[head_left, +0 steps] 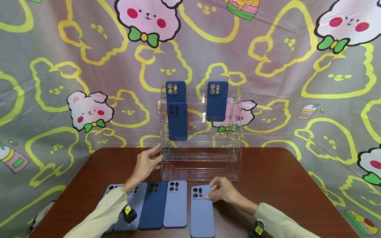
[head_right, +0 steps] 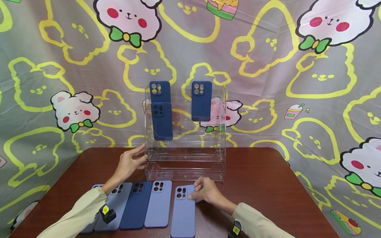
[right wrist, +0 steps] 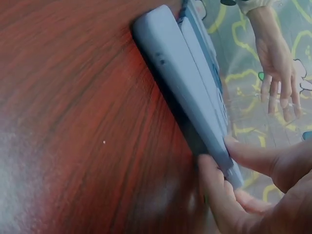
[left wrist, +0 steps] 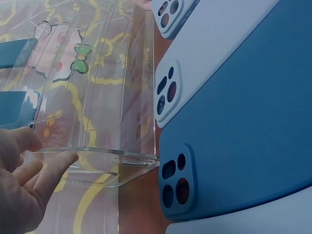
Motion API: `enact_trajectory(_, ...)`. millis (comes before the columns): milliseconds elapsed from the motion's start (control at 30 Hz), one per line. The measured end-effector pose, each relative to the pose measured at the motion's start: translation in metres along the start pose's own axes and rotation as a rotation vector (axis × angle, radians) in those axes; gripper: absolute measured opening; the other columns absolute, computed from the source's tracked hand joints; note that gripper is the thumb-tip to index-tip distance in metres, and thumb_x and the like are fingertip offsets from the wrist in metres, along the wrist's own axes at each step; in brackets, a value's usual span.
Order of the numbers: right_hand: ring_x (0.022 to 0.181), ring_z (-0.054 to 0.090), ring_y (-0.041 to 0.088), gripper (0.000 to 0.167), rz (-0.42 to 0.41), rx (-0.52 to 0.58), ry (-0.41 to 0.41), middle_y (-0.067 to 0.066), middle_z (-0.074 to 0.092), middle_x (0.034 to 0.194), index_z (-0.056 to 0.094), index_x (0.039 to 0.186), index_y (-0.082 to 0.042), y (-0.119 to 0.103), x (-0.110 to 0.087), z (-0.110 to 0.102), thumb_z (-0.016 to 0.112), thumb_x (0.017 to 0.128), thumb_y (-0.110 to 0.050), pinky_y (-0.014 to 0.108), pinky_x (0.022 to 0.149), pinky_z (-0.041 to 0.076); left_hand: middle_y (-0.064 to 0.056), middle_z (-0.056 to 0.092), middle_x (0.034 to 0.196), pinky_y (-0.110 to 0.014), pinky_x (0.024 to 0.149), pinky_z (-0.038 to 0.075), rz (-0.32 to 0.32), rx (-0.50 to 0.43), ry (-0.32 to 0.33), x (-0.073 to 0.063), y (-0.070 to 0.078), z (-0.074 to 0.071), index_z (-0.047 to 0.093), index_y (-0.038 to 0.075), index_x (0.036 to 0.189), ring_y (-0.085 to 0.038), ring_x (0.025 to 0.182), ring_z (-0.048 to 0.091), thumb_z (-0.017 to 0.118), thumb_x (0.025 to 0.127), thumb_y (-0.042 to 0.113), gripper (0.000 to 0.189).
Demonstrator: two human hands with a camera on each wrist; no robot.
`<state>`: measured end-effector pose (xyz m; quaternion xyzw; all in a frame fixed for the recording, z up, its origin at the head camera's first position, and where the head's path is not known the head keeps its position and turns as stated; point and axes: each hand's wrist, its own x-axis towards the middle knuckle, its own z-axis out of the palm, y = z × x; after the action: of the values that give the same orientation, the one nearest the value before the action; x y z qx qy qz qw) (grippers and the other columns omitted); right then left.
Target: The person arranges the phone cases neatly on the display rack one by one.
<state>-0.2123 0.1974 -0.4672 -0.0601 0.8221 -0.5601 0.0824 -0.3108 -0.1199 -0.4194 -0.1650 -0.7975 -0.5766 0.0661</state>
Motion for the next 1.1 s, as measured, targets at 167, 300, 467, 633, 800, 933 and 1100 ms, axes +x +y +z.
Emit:
enact_trajectory(167,0.064,0.066,0.016,0.040,0.020,0.129,-0.064,0.008,0.065,0.082,0.060,0.117,0.012,-0.001,-0.001,-0.001,0.083,0.084,0.008,0.045,0.056,0.066,-0.024,0.060,0.145,-0.034,0.068,0.067,-0.002,-0.005,0.006,0.001,0.000,0.000,0.052,0.007,0.154,-0.044,0.109,0.073,0.068,0.098,-0.003,0.058)
enact_trajectory(300,0.068,0.070,0.017,0.044,0.051,0.193,-0.060,0.011,0.069,0.090,0.058,0.122,0.015,-0.002,0.000,-0.001,0.081,0.086,0.007,0.044,0.060,0.067,-0.024,0.060,0.144,-0.032,0.067,0.067,-0.008,-0.004,0.014,0.002,-0.001,0.001,0.052,0.007,0.154,-0.044,0.109,0.072,0.068,0.098,-0.004,0.059)
enact_trajectory(467,0.072,0.072,0.018,0.039,0.064,0.244,-0.071,0.008,0.072,0.091,0.062,0.120,0.014,-0.004,0.001,-0.006,0.081,0.089,0.001,0.045,0.067,0.068,-0.023,0.059,0.146,-0.034,0.068,0.067,-0.022,-0.004,0.007,0.000,-0.001,0.001,0.051,0.008,0.154,-0.044,0.110,0.072,0.068,0.099,-0.002,0.059)
enact_trajectory(633,0.075,0.074,0.018,0.040,0.059,0.298,-0.101,0.007,0.075,0.091,0.063,0.124,0.011,-0.011,0.003,-0.014,0.081,0.090,-0.002,0.047,0.072,0.068,-0.024,0.059,0.145,-0.036,0.070,0.067,-0.020,-0.010,0.008,-0.001,0.000,0.001,0.052,0.009,0.154,-0.044,0.111,0.071,0.068,0.099,-0.002,0.058)
enact_trajectory(800,0.080,0.075,0.017,0.041,0.040,0.322,-0.099,0.007,0.075,0.093,0.064,0.126,0.010,-0.022,0.005,-0.022,0.081,0.091,-0.003,0.048,0.074,0.068,-0.024,0.059,0.145,-0.037,0.070,0.067,-0.016,-0.006,0.009,-0.001,0.001,0.001,0.053,0.010,0.154,-0.045,0.111,0.071,0.068,0.099,-0.001,0.058)
enact_trajectory(933,0.082,0.075,0.018,0.039,-0.015,0.312,-0.081,0.007,0.072,0.095,0.064,0.126,0.009,-0.034,0.007,-0.031,0.079,0.093,-0.004,0.053,0.078,0.067,-0.023,0.059,0.145,-0.036,0.070,0.067,-0.018,-0.007,0.009,-0.002,0.002,0.001,0.053,0.010,0.154,-0.044,0.111,0.072,0.068,0.099,-0.001,0.058)
enact_trajectory(1100,0.083,0.075,0.018,0.040,-0.095,0.265,-0.034,0.009,0.068,0.099,0.063,0.130,0.007,-0.056,0.013,-0.051,0.078,0.095,-0.008,0.057,0.084,0.065,-0.023,0.059,0.145,-0.036,0.070,0.067,-0.017,-0.015,0.009,0.000,0.001,0.002,0.052,0.010,0.154,-0.044,0.111,0.071,0.068,0.099,-0.001,0.058)
